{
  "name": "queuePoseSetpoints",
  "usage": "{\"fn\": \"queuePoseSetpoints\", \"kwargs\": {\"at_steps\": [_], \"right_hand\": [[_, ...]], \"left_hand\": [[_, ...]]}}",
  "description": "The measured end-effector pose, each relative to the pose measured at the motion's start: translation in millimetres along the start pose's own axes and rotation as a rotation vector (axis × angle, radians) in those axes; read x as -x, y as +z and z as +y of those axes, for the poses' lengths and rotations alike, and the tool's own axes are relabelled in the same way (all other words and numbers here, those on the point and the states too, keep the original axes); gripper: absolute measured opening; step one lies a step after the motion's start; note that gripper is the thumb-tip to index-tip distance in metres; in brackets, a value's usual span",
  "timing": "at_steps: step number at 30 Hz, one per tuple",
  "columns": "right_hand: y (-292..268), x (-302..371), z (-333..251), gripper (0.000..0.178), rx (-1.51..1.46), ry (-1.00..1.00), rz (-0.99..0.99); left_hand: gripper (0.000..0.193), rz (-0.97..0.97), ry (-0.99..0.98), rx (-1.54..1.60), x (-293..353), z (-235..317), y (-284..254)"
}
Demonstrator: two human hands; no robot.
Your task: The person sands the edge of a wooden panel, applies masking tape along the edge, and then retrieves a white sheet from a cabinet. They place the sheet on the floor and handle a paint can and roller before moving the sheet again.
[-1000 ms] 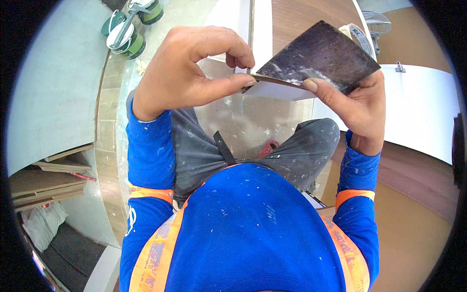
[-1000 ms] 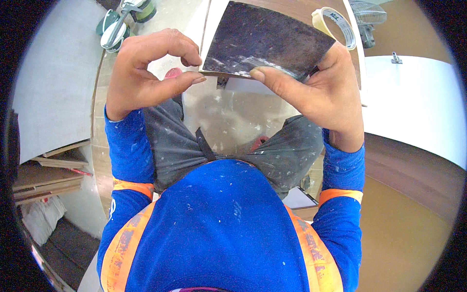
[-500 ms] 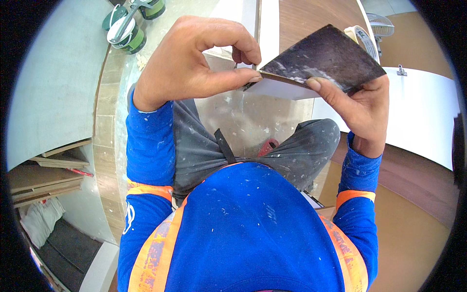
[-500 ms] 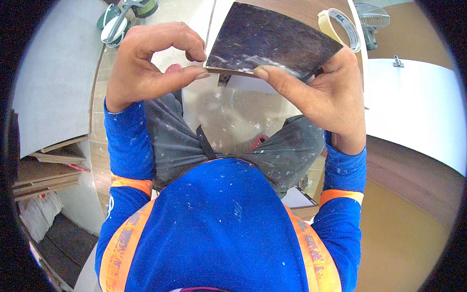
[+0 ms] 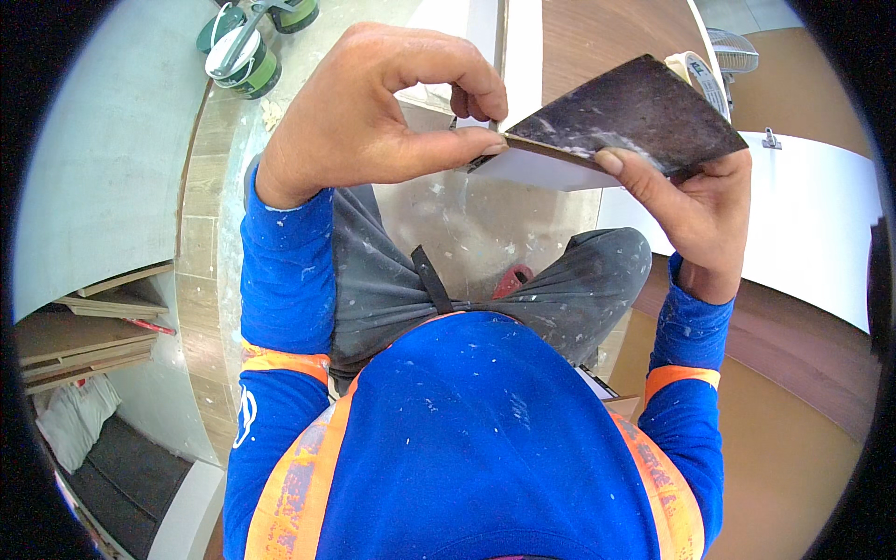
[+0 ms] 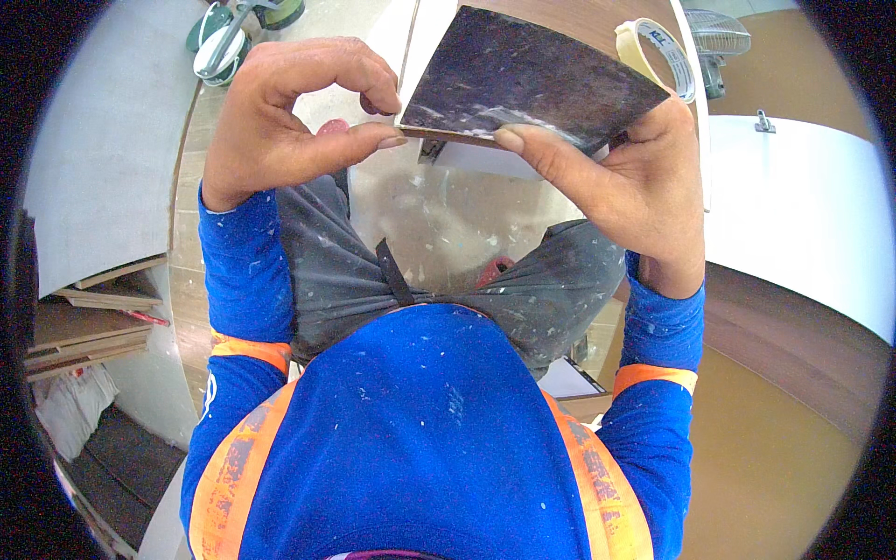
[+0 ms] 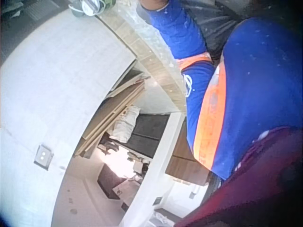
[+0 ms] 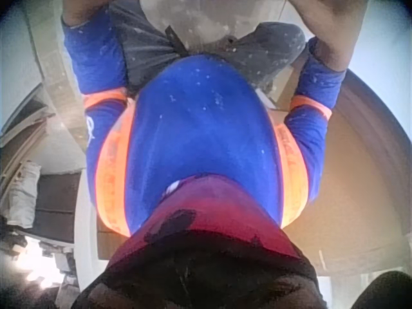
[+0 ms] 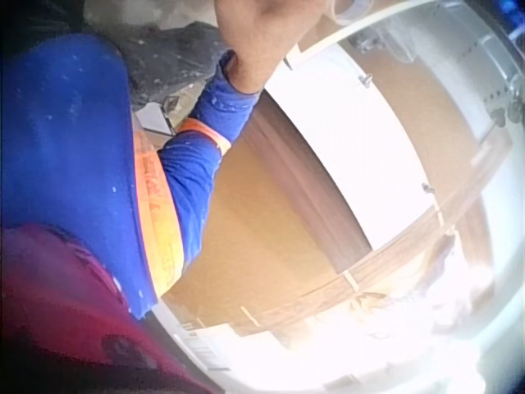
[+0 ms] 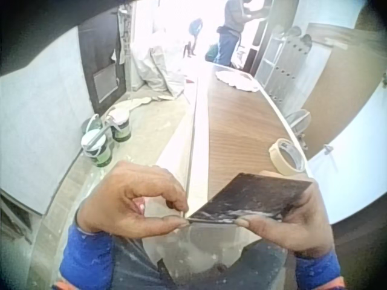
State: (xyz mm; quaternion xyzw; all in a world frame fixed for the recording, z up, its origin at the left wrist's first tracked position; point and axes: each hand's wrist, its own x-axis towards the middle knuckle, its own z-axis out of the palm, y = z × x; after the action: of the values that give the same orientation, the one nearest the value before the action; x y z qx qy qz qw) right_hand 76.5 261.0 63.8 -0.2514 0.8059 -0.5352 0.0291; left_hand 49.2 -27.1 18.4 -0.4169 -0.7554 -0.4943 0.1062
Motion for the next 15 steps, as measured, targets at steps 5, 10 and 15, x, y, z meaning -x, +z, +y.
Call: {"fn": "queuePoseSetpoints", "kwargs": {"at_steps": [5, 10, 15], "right_hand": [[-0.6, -0.2, 2.1, 0.031, 0.005, -0.002, 0.003], [0.7, 1.0, 3.0, 0.03, 0.011, -0.038, 0.021], [-1.3, 0.8, 0.0, 0.028, 0.126, -0.051, 0.002]], "left_hand": [[0.015, 0.003, 0.003, 0.012, -0.4, -1.2, 0.7], [0.015, 0.011, -0.002, 0.026, 0.1, -1.4, 1.7], [0.015, 0.0, -0.005, 0.023, 0.3, -0.8, 1.8]]}}
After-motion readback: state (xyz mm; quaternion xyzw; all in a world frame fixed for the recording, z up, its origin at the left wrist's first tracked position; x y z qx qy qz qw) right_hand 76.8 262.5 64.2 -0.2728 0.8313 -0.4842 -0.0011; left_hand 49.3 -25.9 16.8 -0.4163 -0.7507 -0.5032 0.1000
